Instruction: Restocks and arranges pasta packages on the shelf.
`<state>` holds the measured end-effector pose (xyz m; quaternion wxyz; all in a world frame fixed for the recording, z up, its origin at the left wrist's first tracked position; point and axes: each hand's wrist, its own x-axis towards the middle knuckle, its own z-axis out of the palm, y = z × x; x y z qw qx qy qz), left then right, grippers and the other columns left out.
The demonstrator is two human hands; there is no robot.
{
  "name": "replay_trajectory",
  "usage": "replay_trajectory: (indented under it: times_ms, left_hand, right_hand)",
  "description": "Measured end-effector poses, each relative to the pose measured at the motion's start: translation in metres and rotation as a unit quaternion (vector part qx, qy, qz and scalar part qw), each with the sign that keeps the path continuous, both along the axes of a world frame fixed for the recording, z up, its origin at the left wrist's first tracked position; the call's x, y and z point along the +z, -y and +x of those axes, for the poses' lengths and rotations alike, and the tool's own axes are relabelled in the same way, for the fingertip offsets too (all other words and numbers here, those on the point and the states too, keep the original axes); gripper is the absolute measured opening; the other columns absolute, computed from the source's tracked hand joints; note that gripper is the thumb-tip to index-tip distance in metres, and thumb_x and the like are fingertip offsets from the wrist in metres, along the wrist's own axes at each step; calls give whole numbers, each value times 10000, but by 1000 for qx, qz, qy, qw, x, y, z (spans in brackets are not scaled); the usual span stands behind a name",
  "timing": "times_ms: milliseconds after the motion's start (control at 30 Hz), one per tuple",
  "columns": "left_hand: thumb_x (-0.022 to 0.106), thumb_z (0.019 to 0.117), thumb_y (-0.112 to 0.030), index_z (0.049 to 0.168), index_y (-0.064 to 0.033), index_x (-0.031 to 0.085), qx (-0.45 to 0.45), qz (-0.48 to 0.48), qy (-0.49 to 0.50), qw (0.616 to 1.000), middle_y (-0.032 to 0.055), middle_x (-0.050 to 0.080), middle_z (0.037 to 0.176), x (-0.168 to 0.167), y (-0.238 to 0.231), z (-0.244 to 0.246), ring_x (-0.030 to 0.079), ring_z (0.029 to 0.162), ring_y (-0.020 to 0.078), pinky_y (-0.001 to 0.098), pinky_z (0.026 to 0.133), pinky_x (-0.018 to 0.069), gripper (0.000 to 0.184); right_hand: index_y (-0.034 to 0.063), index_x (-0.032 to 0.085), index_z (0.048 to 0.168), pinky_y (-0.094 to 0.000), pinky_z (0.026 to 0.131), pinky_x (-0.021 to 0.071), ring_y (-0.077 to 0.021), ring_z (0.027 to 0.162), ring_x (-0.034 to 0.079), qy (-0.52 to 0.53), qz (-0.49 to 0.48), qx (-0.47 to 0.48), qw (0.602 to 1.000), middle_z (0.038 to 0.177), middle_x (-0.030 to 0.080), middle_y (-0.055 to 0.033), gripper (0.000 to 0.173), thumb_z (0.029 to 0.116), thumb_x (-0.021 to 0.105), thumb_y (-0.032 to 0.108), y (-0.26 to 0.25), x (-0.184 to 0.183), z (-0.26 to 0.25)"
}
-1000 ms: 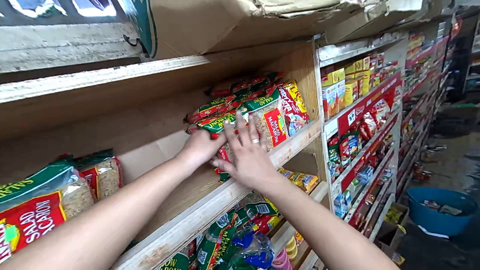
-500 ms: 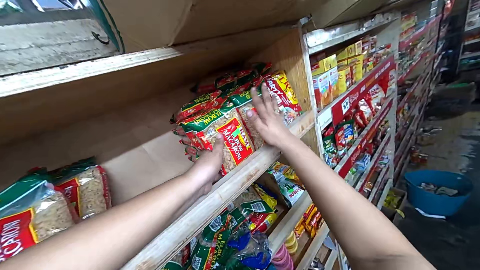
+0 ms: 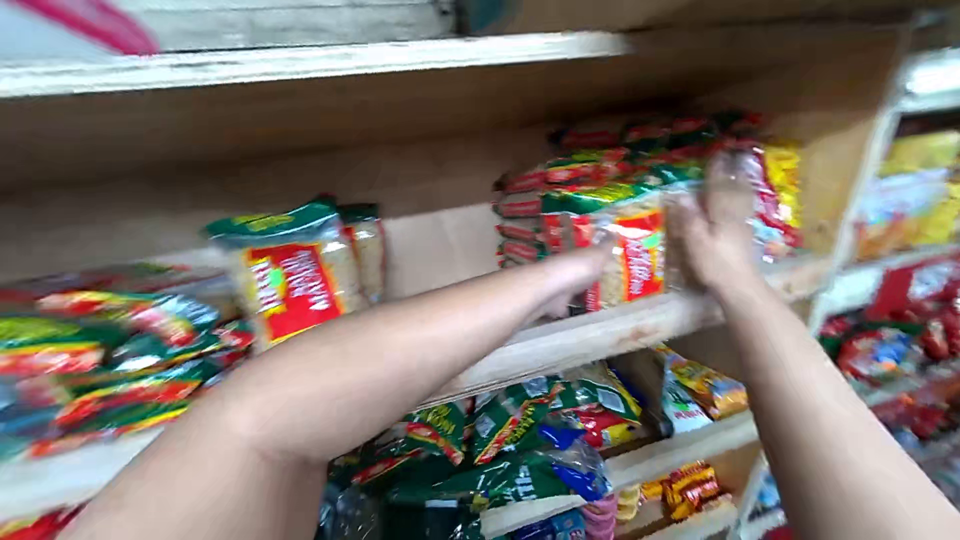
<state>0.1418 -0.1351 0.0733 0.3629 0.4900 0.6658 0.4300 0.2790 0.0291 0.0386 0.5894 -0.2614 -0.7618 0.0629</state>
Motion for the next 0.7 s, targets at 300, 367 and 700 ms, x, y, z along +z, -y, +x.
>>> replay_trajectory:
  times_ms: [300, 367, 700]
  left_hand:
    - [678, 961, -392, 1531, -225, 483, -186, 164, -679, 691, 188, 478, 1549, -55, 211, -5, 438, 1437, 431, 654, 1084, 423, 625]
    - [629, 1005, -360, 1490, -217, 539, -232, 117, -654, 710, 159, 536, 1506, -75, 251, -13, 455, 1433, 398, 652, 1111, 388, 514]
    - [476, 1047, -512, 1297, -186, 668, 121, 315, -702, 627, 70, 702, 1276, -97, 286, -122, 621, 1262, 286, 516, 1041, 494, 453]
  right_hand:
    - [-16, 674, 1237, -695, 1105, 334, -535, 1361, 451, 67, 300, 48, 950, 1377, 582, -293, 487, 1004, 525, 385, 138, -9, -35]
    - [47, 719, 1176, -684, 1037, 411, -463, 1291, 548, 123, 308, 113, 936, 1270, 666, -202, 426, 992, 549, 391, 164, -3, -60]
    - [9, 678, 1215, -555, 955, 485, -316, 1087, 646, 353, -53, 325, 876, 1178, 675, -198, 314, 1055, 581, 261, 215, 80, -228]
